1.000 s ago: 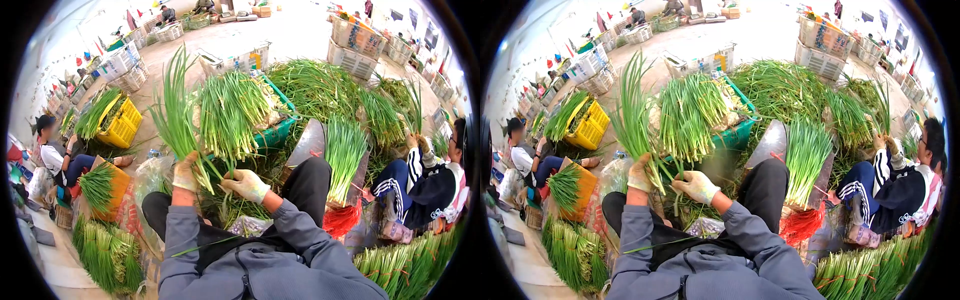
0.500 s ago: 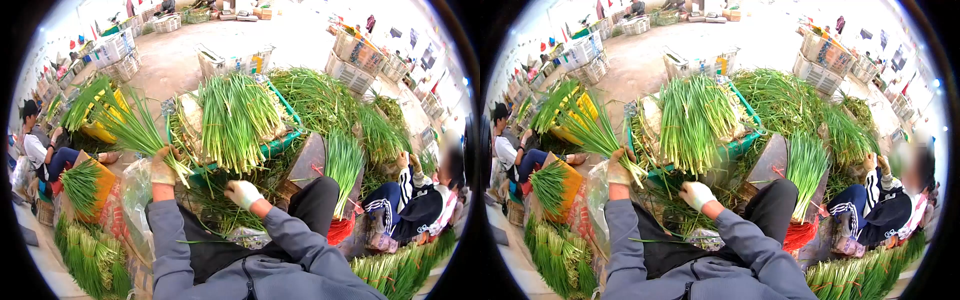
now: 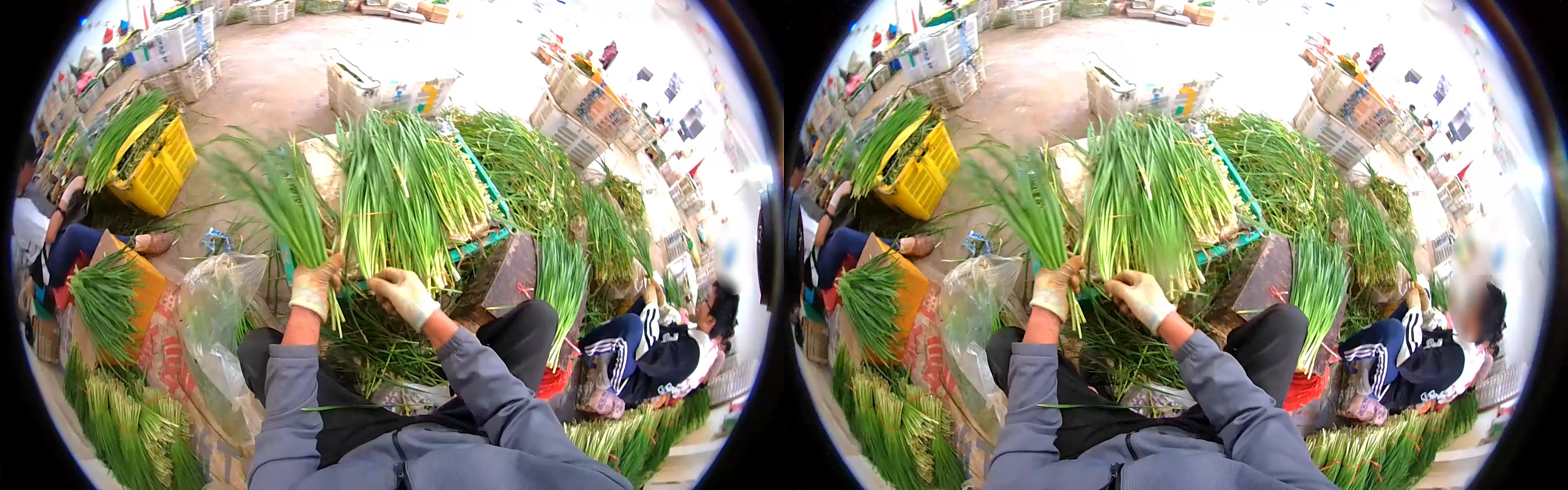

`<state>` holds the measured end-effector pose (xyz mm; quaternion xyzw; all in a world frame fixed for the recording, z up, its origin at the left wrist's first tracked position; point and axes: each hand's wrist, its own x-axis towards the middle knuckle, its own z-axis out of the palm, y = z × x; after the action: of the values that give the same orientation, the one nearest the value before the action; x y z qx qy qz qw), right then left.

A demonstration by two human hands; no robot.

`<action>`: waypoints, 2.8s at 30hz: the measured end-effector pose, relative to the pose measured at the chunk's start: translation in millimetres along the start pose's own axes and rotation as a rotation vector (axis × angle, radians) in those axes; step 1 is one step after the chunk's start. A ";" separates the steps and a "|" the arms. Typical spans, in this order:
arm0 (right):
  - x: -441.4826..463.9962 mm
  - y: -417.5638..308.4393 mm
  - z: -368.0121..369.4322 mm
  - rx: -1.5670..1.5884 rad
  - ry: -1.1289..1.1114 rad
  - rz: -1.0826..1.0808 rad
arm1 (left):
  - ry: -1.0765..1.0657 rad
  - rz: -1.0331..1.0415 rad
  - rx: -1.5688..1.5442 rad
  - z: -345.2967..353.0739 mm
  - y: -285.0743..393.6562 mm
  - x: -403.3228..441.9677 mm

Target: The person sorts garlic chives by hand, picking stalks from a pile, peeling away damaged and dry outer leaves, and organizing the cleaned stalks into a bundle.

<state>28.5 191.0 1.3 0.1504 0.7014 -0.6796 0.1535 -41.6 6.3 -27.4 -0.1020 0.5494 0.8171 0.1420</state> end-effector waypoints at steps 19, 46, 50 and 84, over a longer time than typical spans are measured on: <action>-52.0 95.0 -32.9 -0.956 -0.310 -0.154 | 0.079 -0.126 0.269 25.0 -18.7 -17.1; -42.2 17.6 -59.0 0.409 0.260 -0.170 | 0.226 0.450 0.337 4.2 -40.3 -23.7; -49.1 23.2 0.0 0.012 0.173 -0.376 | -0.049 0.185 0.063 27.3 -6.9 -67.4; 57.5 -12.9 51.3 -0.907 0.268 -0.272 | -0.010 0.304 -0.294 -52.1 35.8 -37.5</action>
<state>-28.6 139.4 -12.7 0.0616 0.9534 -0.2944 0.0216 -18.1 -59.2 -3.8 -0.0335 0.4326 0.9009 0.0033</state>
